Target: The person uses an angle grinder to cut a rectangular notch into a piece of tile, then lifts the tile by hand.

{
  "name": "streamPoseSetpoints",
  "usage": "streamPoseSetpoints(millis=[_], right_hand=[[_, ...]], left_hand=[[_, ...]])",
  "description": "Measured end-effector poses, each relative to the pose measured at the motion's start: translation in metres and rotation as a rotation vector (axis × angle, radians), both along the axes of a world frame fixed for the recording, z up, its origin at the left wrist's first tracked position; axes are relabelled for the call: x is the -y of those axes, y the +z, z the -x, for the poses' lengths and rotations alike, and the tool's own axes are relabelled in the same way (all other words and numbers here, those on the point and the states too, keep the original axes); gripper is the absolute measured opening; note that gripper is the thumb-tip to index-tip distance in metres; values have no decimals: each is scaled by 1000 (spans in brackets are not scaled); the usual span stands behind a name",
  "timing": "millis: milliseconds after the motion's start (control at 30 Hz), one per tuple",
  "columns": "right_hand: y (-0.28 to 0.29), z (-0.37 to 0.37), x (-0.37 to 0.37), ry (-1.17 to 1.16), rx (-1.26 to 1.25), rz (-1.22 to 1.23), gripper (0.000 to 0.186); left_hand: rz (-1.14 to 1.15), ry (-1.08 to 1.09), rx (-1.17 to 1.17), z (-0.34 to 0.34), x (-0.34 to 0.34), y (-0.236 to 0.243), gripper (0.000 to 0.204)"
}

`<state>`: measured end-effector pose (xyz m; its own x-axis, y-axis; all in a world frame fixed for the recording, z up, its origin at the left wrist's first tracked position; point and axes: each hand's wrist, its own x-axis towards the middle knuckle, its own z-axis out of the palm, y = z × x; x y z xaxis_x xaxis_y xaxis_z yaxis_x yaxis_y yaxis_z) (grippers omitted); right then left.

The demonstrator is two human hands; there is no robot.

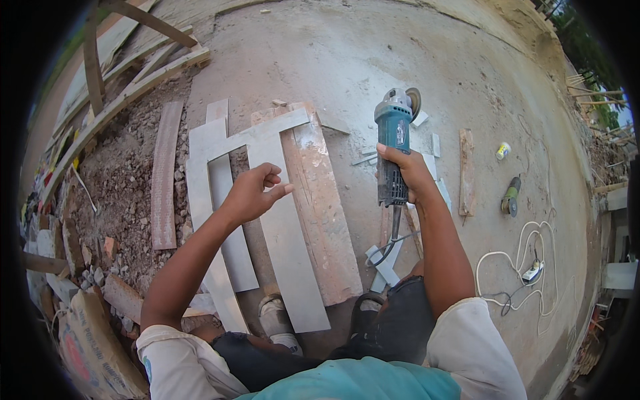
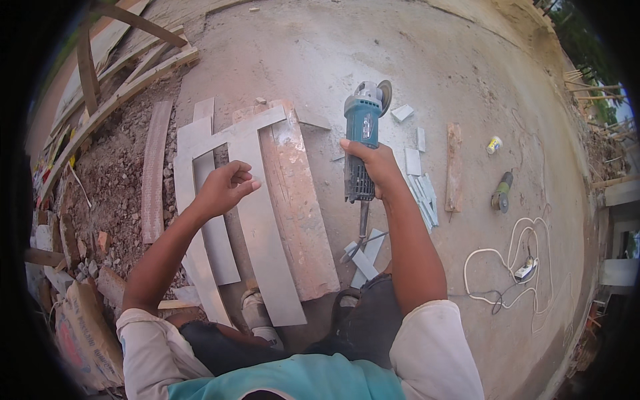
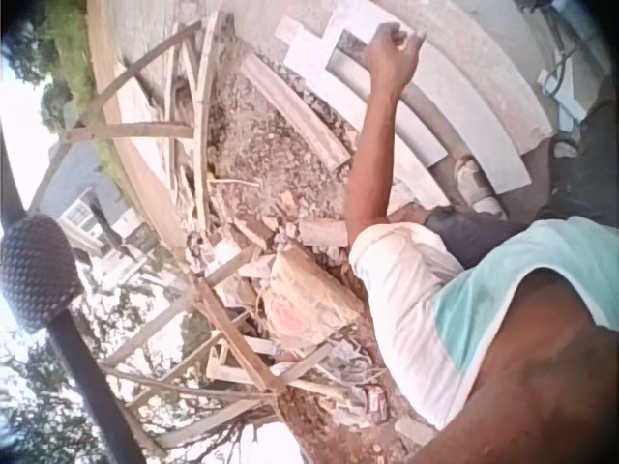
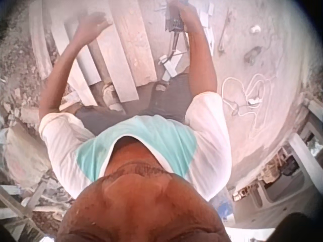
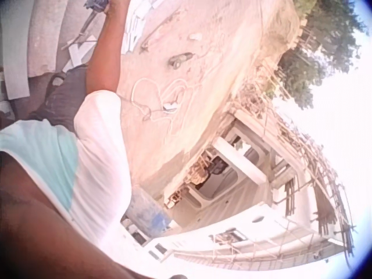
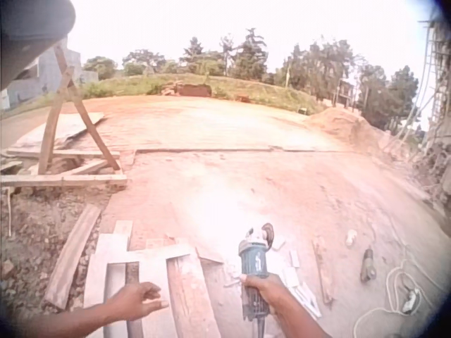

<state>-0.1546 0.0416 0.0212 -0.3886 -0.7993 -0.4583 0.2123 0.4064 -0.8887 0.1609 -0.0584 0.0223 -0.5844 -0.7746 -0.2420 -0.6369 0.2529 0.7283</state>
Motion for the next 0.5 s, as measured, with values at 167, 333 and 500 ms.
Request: streamPoseSetpoints(millis=[167, 333, 500], right_hand=[[-2, 16, -5, -19, 96, 81, 46], [3, 24, -15, -23, 221, 136, 39], [3, 38, -27, -123, 333, 201, 33]], left_hand=[[109, -329, -53, 117, -72, 22, 68], [168, -228, -247, 156, -105, -3, 56], [253, -190, -366, 178, -116, -9, 41]])
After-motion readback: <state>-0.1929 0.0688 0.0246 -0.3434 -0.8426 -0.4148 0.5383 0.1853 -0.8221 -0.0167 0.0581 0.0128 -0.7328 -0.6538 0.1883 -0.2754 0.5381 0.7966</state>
